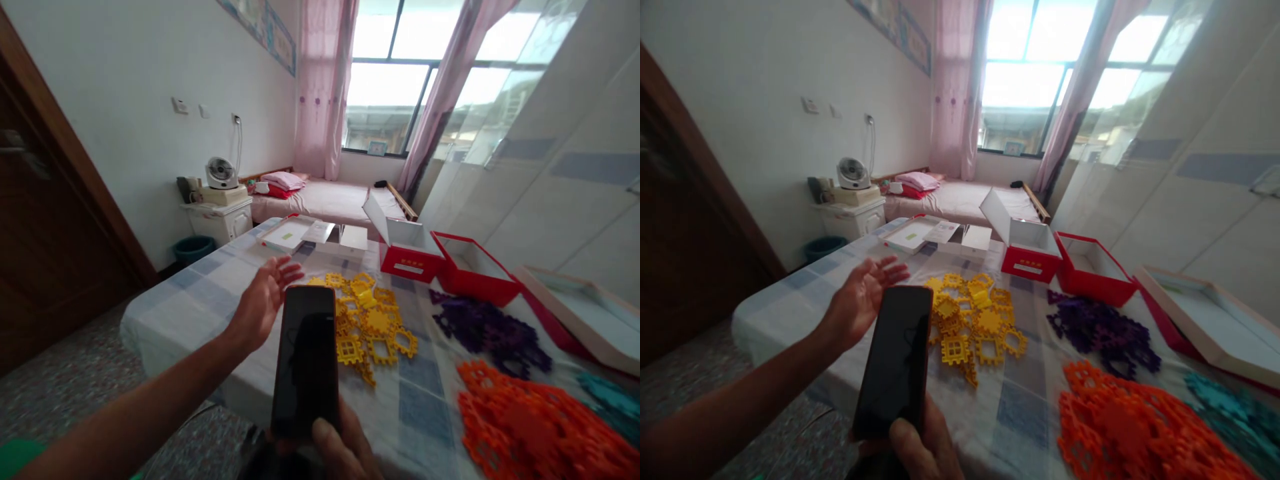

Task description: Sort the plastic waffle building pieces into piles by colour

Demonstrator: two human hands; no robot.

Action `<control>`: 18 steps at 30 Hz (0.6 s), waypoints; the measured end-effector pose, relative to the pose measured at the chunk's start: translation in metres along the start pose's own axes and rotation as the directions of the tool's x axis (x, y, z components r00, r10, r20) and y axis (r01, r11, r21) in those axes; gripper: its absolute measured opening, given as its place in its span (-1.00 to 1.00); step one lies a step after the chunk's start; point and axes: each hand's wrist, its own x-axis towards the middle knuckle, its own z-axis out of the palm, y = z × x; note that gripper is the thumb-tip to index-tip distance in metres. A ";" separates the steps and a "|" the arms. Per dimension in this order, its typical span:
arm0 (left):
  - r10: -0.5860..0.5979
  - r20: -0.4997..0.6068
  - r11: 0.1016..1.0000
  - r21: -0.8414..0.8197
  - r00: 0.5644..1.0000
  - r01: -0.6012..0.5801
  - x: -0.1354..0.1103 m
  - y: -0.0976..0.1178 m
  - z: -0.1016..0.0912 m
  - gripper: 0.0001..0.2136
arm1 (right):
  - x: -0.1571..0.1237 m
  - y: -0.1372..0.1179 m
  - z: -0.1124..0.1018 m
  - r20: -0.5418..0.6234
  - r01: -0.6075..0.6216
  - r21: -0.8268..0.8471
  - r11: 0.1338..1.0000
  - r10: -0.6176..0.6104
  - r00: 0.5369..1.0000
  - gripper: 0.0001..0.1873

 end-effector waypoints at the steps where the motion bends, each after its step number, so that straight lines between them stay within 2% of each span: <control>1: -0.233 0.096 0.973 0.029 0.968 0.231 -0.002 -0.016 -0.009 -0.57 | 0.004 -0.001 -0.002 0.012 0.011 0.007 1.000 -0.011 1.000 -0.33; 2: -0.383 0.191 0.923 0.047 0.904 0.382 -0.005 -0.029 -0.017 -0.47 | 0.007 -0.002 -0.004 0.021 0.026 0.011 1.000 -0.026 0.999 -0.34; 3: -0.473 0.294 0.875 0.051 0.830 0.481 -0.010 -0.038 -0.022 -0.38 | 0.010 -0.003 -0.006 0.022 0.041 0.019 0.999 -0.042 0.999 -0.35; 4: -0.519 0.384 0.838 0.049 0.764 0.544 -0.014 -0.045 -0.025 -0.30 | 0.013 -0.003 -0.009 0.022 0.054 0.025 0.998 -0.054 0.998 -0.37; 5: -0.531 0.453 0.814 0.037 0.716 0.580 -0.017 -0.050 -0.026 -0.23 | 0.016 -0.004 -0.011 0.027 0.059 0.023 0.998 -0.059 0.998 -0.39; 7: -0.531 0.534 0.780 0.005 0.658 0.626 -0.019 -0.055 -0.023 -0.16 | 0.020 -0.005 -0.016 0.042 0.053 0.006 0.999 -0.054 0.998 -0.43; 9: -0.521 0.569 0.757 -0.037 0.636 0.653 -0.017 -0.060 -0.020 -0.17 | 0.023 -0.006 -0.021 0.044 0.053 -0.022 0.998 -0.052 0.998 -0.45; 12: -0.488 0.596 0.735 -0.114 0.638 0.669 -0.010 -0.068 -0.018 -0.25 | 0.027 -0.005 -0.026 0.019 0.085 -0.023 0.996 -0.084 0.996 -0.47; 16: -0.508 0.625 0.666 -0.151 0.592 0.731 -0.009 -0.081 -0.018 -0.24 | 0.032 0.001 -0.032 -0.026 0.104 0.010 0.994 -0.104 0.994 -0.41; 18: -0.509 0.596 0.671 -0.177 0.621 0.720 -0.010 -0.084 -0.017 -0.28 | 0.033 0.000 -0.032 -0.075 0.097 -0.017 0.995 -0.098 0.992 -0.41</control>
